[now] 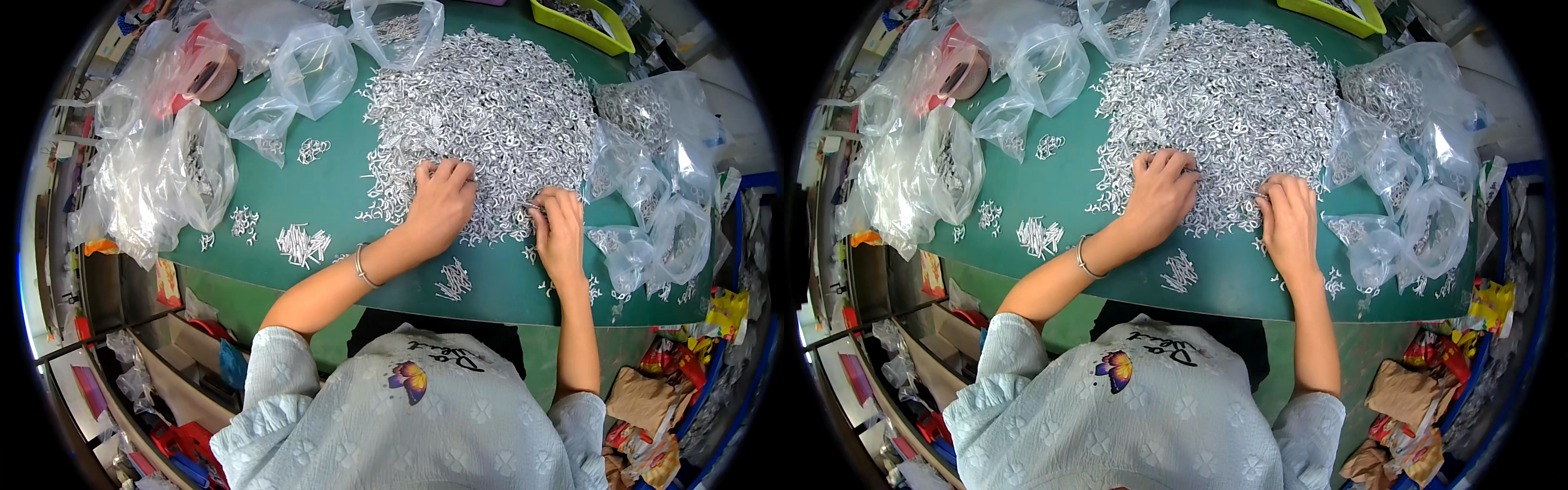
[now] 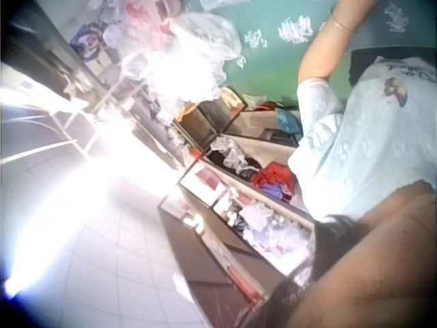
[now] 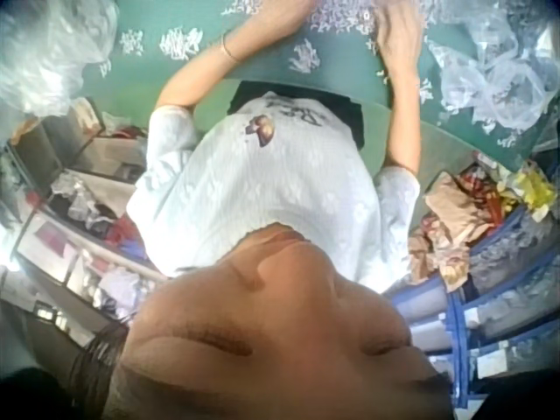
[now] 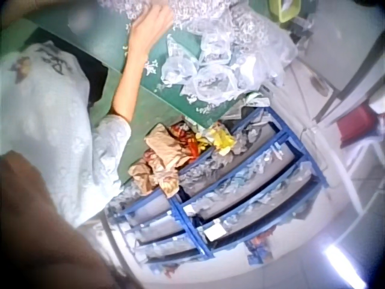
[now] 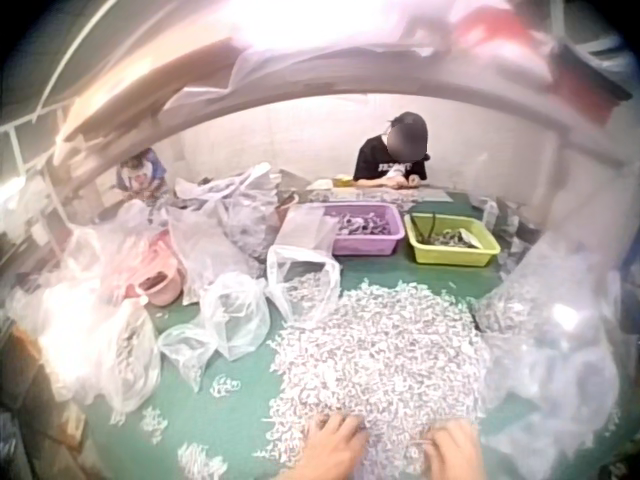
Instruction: The person sorts small silver metal components by hand into plastic bags on a green worktable.
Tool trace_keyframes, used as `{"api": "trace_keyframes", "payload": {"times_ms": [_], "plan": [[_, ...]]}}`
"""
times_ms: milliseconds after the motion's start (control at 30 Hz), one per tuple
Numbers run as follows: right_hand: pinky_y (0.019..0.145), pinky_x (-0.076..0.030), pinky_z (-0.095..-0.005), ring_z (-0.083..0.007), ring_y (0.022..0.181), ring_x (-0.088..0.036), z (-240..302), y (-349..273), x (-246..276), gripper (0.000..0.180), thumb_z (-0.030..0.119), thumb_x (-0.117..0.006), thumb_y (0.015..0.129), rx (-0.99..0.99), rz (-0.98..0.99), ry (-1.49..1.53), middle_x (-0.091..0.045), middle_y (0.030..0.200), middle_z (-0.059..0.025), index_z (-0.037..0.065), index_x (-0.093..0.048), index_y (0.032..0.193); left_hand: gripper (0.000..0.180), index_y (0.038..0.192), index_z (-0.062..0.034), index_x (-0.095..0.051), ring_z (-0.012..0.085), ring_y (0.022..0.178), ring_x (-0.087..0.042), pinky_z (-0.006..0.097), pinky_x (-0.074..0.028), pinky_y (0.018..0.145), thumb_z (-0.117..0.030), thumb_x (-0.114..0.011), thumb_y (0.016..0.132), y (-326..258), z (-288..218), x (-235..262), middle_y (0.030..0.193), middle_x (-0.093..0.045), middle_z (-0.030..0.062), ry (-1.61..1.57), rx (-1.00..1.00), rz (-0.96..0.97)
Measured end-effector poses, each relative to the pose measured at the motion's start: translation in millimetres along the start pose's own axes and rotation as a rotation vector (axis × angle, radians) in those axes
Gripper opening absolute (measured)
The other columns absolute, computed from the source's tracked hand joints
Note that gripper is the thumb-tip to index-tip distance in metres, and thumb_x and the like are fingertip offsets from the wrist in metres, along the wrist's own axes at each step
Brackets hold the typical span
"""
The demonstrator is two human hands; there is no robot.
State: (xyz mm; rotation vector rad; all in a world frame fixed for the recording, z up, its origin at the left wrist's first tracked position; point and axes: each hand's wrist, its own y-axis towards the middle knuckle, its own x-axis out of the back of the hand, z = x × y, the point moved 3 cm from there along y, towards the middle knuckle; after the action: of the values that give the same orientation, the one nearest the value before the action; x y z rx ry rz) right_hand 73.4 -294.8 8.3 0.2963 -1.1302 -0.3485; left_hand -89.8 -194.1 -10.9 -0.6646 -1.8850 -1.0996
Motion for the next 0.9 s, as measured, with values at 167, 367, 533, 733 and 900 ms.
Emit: {"api": "trace_keyframes", "payload": {"times_ms": [167,367,533,733,900], "plan": [[0.074,-0.039,-0.0353,-0.0283,0.079,-0.053,-2,2,6,0.011,0.003,-0.062,0.077,-0.069,-0.102,0.058,-0.058,0.085,-0.0101,0.002,-0.058,0.087,0.013,0.087,-0.0053,-0.061,0.0207,0.089,-0.053,0.035,-0.038,0.077,-0.004,-0.064,0.074,4,6,16,0.095,-0.057,0.0052,-0.25,0.161,-0.165],[0.07,-0.042,-0.0348,-0.0295,0.076,-0.055,-5,0,6,0.012,0.004,-0.058,0.083,-0.263,-0.147,0.174,-0.059,0.08,-0.0131,0.0,-0.055,0.093,0.021,0.106,0.0011,-0.053,0.0119,0.067,-0.058,0.023,-0.044,0.062,-0.001,-0.051,0.085,-9,33,25,0.085,-0.063,0.0068,-1.244,0.746,-0.235],[0.064,-0.044,-0.0231,-0.0068,0.072,-0.053,1,7,-19,0.01,0.003,-0.048,0.089,-0.547,0.123,0.847,-0.056,0.076,-0.0045,-0.002,-0.051,0.097,0.026,0.111,-0.0011,-0.053,0.0088,0.07,-0.047,0.023,-0.04,0.059,-0.001,-0.052,0.085,-17,56,33,0.092,-0.051,0.0025,-1.309,0.831,-0.225],[0.066,-0.043,-0.0335,-0.0225,0.072,-0.056,40,46,-45,0.022,0.006,-0.056,0.085,-0.338,0.177,0.474,-0.058,0.085,-0.012,0.001,-0.049,0.104,0.029,0.1,-0.0048,-0.06,0.023,0.075,-0.055,0.033,-0.045,0.069,0.005,-0.063,0.073,13,56,33,0.099,-0.052,0.0091,-0.343,0.264,-0.087],[0.075,-0.038,-0.0369,-0.0255,0.081,-0.056,50,63,-58,0.024,0.009,-0.066,0.074,0.147,0.15,0.133,-0.058,0.082,-0.0092,0.005,-0.057,0.096,0.024,0.095,-0.0032,-0.059,0.0291,0.084,-0.057,0.036,-0.046,0.072,0.004,-0.063,0.072,17,65,26,0.098,-0.054,0.0103,-0.241,0.178,-0.055]]}}
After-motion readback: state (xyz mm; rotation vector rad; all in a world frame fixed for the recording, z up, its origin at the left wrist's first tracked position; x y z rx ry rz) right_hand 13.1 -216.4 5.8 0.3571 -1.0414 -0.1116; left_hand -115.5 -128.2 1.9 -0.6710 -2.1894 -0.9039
